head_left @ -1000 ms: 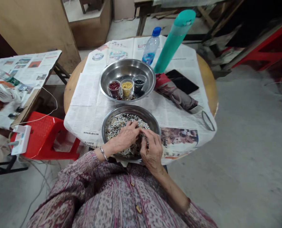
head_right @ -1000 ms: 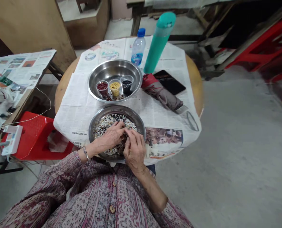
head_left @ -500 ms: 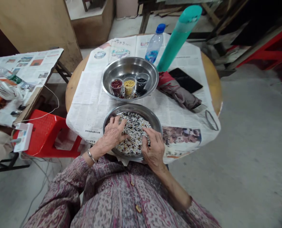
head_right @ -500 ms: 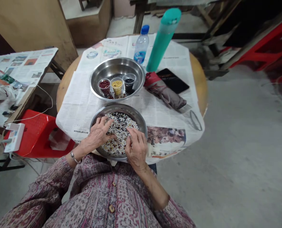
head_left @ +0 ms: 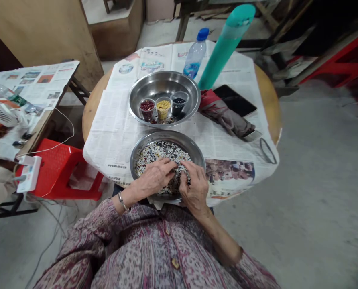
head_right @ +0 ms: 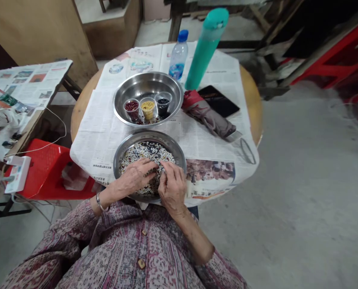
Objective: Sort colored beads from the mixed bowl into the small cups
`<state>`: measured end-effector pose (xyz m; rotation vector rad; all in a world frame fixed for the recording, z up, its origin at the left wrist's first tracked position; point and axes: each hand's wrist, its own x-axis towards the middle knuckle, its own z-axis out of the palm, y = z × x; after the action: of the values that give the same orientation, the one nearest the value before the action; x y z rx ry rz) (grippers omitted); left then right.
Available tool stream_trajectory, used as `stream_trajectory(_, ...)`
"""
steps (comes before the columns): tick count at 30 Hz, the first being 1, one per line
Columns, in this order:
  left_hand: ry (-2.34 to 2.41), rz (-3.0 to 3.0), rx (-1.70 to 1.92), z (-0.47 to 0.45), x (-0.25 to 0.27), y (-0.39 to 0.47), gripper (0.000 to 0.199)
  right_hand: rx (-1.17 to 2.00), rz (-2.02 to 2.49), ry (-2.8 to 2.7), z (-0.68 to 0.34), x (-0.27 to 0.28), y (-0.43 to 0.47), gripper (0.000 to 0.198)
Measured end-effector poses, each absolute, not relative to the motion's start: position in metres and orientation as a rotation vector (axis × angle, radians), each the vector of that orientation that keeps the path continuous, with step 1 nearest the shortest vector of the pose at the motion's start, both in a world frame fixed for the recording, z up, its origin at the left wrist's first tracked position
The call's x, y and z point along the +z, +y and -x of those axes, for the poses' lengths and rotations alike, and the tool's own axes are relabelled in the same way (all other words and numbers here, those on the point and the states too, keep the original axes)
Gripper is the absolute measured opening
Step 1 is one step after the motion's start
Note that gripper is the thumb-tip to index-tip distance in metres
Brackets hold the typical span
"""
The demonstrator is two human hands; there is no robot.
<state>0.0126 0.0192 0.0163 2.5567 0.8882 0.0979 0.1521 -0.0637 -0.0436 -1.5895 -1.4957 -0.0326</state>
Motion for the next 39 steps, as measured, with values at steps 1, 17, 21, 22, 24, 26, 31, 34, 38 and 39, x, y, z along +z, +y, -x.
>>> stream_trajectory(1,0.891,-2.583,0.129,-0.013,0.017,0.023,0.019,-0.035,1.590,-1.497,-0.152,-0.044,-0.064,0.037)
stream_trajectory(17,0.873,-2.519,0.013,-0.010,0.010,0.032,0.019,-0.027,1.610,-1.515,-0.153,-0.045,-0.063,0.036)
stream_trajectory(21,0.826,-2.558,-0.009,0.016,0.016,0.017,0.017,-0.006,1.602,-1.511,-0.153,-0.046,-0.064,0.036)
stream_trajectory(22,0.802,-2.569,-0.019,0.022,0.018,0.012,0.018,-0.011,1.602,-1.514,-0.153,-0.046,-0.064,0.036)
stream_trajectory(24,0.740,-2.573,-0.055,0.031,0.022,0.004,0.018,-0.030,1.601,-1.523,-0.153,-0.046,-0.063,0.035)
stream_trajectory(26,0.693,-2.559,-0.090,0.034,0.024,0.000,0.018,-0.046,1.596,-1.530,-0.153,-0.046,-0.063,0.034)
stream_trajectory(31,0.714,-2.579,-0.084,0.018,0.012,0.005,0.024,-0.054,1.589,-1.528,-0.153,-0.046,-0.063,0.033)
stream_trajectory(34,0.836,-2.619,-0.063,0.004,0.004,0.017,0.027,-0.042,1.606,-1.523,-0.153,-0.046,-0.063,0.033)
stream_trajectory(38,1.002,-2.638,0.077,-0.006,0.003,0.037,0.023,-0.046,1.613,-1.529,-0.153,-0.046,-0.064,0.033)
stream_trajectory(39,1.038,-2.640,0.127,-0.007,0.004,0.041,0.023,-0.046,1.612,-1.532,-0.153,-0.046,-0.064,0.033)
